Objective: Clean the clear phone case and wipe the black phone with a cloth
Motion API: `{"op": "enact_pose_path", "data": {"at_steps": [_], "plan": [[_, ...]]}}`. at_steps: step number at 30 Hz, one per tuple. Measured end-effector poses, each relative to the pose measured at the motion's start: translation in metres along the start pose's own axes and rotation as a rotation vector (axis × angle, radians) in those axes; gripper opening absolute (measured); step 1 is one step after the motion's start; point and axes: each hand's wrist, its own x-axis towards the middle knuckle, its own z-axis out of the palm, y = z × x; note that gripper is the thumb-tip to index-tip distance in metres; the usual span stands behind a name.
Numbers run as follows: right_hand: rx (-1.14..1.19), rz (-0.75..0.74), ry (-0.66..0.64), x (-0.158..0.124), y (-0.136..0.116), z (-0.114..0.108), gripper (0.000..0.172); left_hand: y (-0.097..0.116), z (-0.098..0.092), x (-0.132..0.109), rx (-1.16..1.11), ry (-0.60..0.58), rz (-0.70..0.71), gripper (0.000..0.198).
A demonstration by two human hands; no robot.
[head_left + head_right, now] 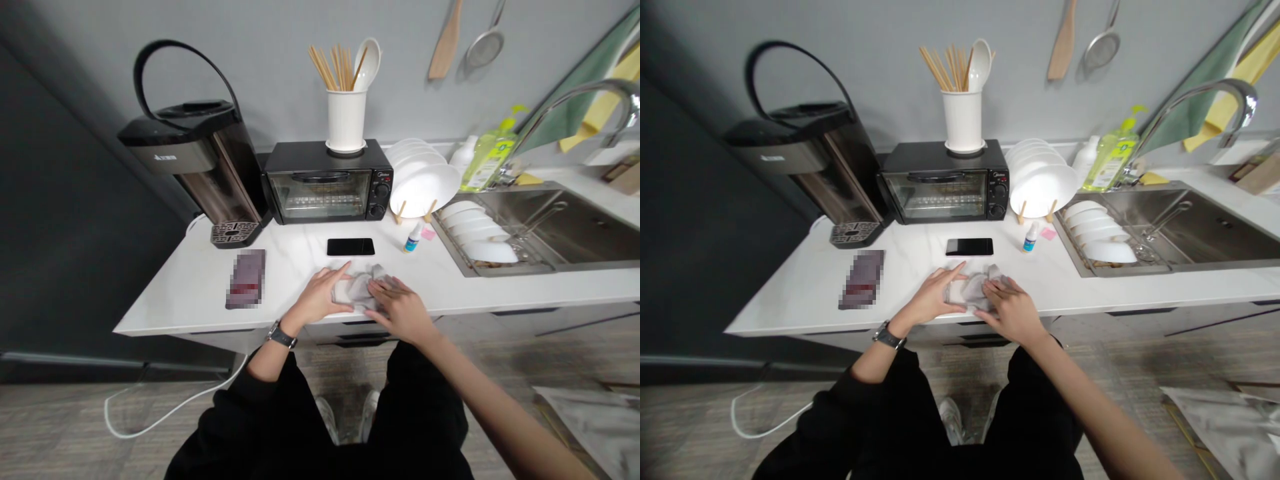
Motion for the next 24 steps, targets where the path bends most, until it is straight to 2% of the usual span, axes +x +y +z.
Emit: {"op": "enact_pose_path", "data": {"at_steps": [3,5,9,11,12,15,16,18,22,24], "plan": [[0.101,-0.055,0.011,0.023,-0.034,0.022,0.063,-0.004,0.001,-0.003,0.024,0.008,-0.004,0.107],[0.150,-0.075,-0.010,0.021,-0.040,0.022,0.057,-0.005,0.001,-0.004,0.025,0.013,0.004,0.108],[0.059,-0.011,-0.036,-0.012,-0.004,-0.004,0.038,-0.001,0.000,-0.001,-0.010,0.029,0.022,0.117],[-0.029,0.050,-0.010,-0.016,0.007,-0.009,0.041,0.001,0.000,0.002,-0.019,0.030,0.024,0.117],[-0.053,0.068,0.006,-0.011,0.005,-0.006,0.045,0.002,0.000,0.002,-0.021,0.029,0.023,0.116],[0.012,0.027,0.031,0.016,-0.023,0.015,0.064,0.001,0.000,0.001,-0.012,0.024,0.018,0.112],[0.063,-0.006,0.023,0.023,-0.033,0.021,0.066,-0.001,0.000,0.000,-0.004,0.024,0.020,0.111],[0.146,-0.050,-0.008,0.024,-0.041,0.023,0.061,-0.003,0.000,-0.002,0.013,0.031,0.029,0.109],[0.097,0.011,-0.044,-0.009,-0.008,-0.002,0.040,-0.002,-0.001,0.000,0.006,0.026,0.036,0.114],[0.011,0.072,-0.014,-0.015,0.004,-0.008,0.039,0.001,-0.001,0.003,0.000,0.011,0.037,0.115]]}}
